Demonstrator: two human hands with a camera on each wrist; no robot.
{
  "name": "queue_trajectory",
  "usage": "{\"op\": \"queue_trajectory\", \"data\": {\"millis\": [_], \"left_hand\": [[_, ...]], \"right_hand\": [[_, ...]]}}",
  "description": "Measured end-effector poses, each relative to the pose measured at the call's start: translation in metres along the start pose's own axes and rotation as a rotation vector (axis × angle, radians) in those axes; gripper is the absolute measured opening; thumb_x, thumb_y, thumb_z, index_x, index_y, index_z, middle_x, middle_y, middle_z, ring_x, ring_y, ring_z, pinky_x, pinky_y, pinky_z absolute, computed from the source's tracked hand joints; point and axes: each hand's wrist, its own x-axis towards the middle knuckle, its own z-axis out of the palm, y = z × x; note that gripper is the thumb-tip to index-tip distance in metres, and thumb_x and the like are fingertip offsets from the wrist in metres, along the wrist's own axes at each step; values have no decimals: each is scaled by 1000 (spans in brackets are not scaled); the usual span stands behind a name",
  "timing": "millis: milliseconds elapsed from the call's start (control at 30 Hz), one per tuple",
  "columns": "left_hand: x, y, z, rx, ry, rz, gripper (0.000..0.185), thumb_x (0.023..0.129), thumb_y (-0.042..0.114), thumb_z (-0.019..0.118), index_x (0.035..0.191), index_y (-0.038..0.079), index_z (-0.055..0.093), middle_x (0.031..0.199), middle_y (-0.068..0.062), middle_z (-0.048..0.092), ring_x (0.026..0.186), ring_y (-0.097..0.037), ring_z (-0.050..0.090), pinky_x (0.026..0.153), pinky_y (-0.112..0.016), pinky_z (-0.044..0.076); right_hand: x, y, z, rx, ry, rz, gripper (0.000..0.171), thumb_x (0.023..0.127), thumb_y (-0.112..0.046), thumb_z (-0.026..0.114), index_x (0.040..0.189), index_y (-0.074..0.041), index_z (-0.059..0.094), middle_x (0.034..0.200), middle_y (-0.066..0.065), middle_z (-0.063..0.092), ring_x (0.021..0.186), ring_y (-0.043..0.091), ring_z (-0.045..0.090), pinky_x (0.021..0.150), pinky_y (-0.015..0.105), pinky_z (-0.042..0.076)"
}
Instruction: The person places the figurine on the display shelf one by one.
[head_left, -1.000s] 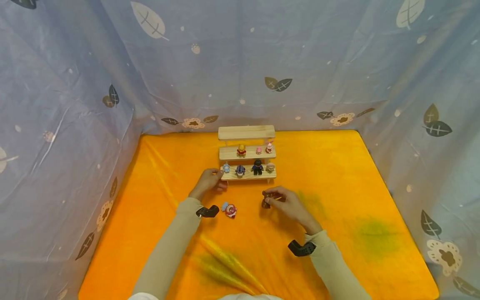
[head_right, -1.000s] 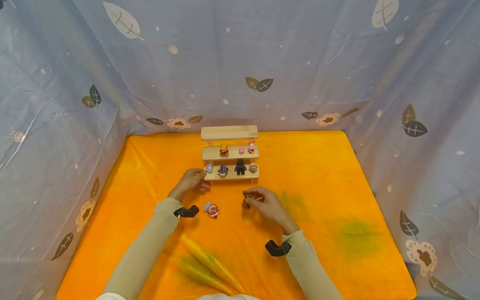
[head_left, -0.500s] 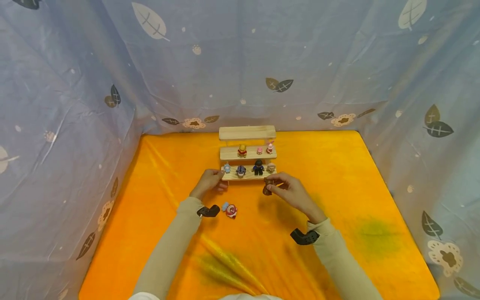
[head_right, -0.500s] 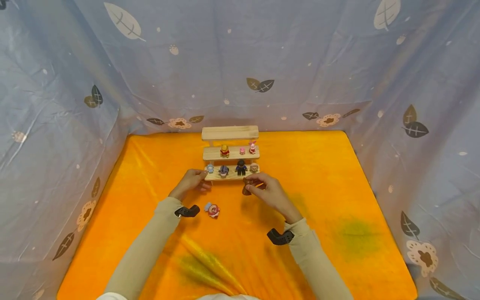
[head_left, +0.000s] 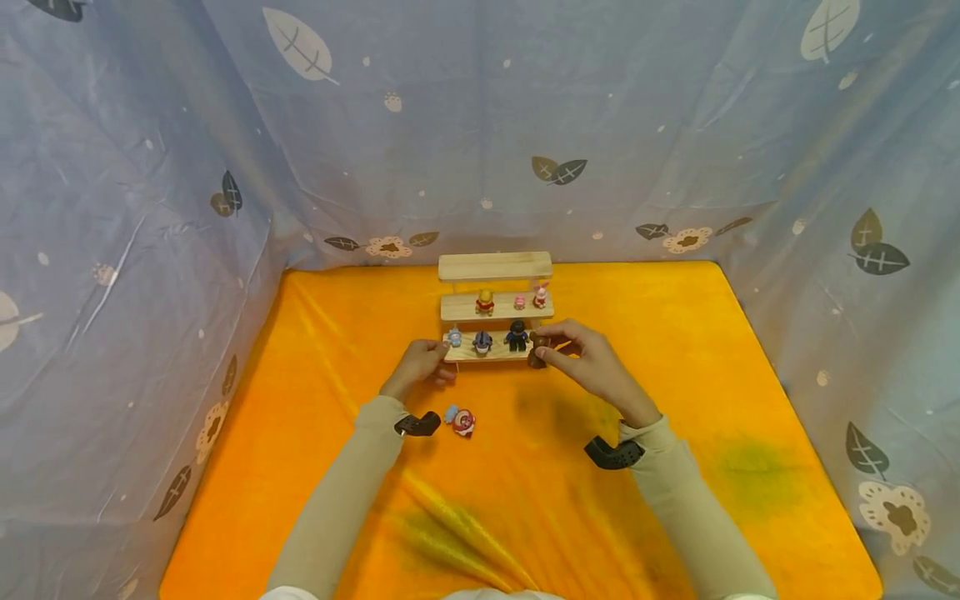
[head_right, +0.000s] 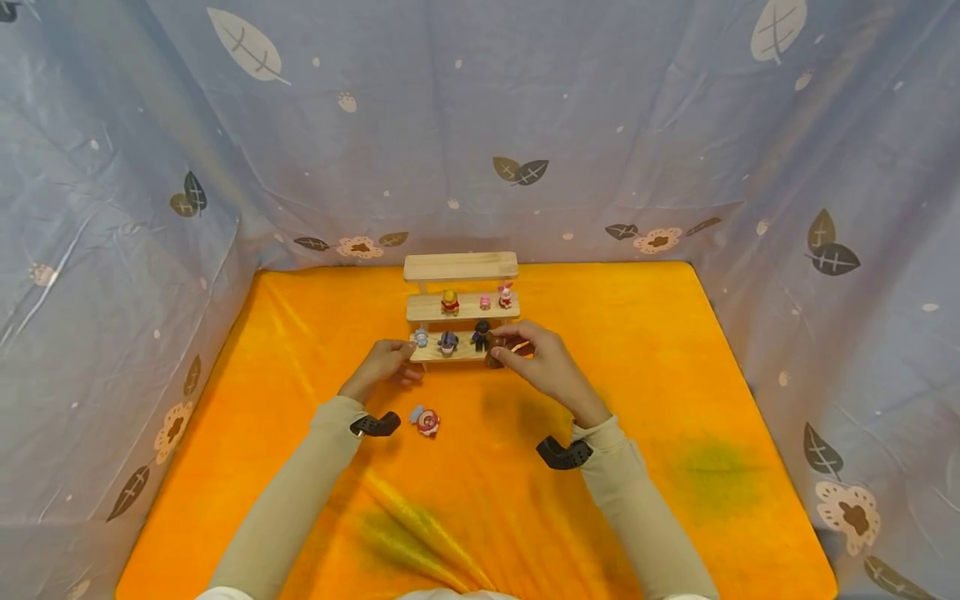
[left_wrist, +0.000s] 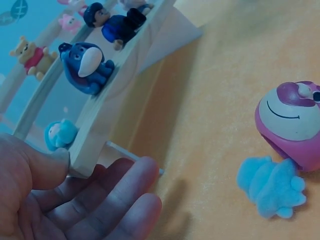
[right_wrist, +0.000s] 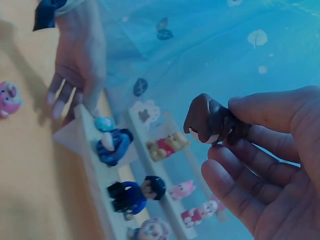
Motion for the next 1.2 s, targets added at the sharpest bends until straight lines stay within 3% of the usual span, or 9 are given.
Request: {"op": "queue_trajectory", "data": {"millis": [700, 867, 1067, 1200], "left_hand": [[0, -1, 0, -3, -2, -10, 52, 109, 32, 46, 149, -1, 47, 99, -24, 76, 75, -23, 77, 67, -32, 63], [0, 0, 0, 3, 3, -3, 52, 110, 31, 45, 149, -2, 46, 100, -25, 76, 75, -24, 77, 66, -32, 63], [-2, 0, 1, 11, 6, 7, 50, 110, 30, 45, 148, -2, 47, 101, -26, 75, 79, -27, 77, 65, -33, 63], [-2, 0, 1, 16, 2, 2, 51, 110, 30, 45, 149, -2, 46, 101, -26, 75, 80, -28, 77, 66, -34, 64]], "right_hand": [[27, -25, -16, -76, 18, -100, 31, 100, -21, 66, 129, -13, 66, 125, 8, 68, 105, 23, 65, 92, 44, 55], [31, -30, -18, -89, 36, -79, 34, 101, -25, 64, 133, -14, 62, 133, 6, 66, 102, 23, 65, 85, 38, 55], [40, -33, -20, -66, 55, -106, 40, 101, -18, 64, 139, -10, 57, 122, 13, 67, 98, 31, 67, 75, 27, 57], [44, -38, -23, -83, 59, -121, 44, 101, -15, 63, 143, -13, 54, 122, 12, 67, 104, 27, 66, 80, 28, 56]]}}
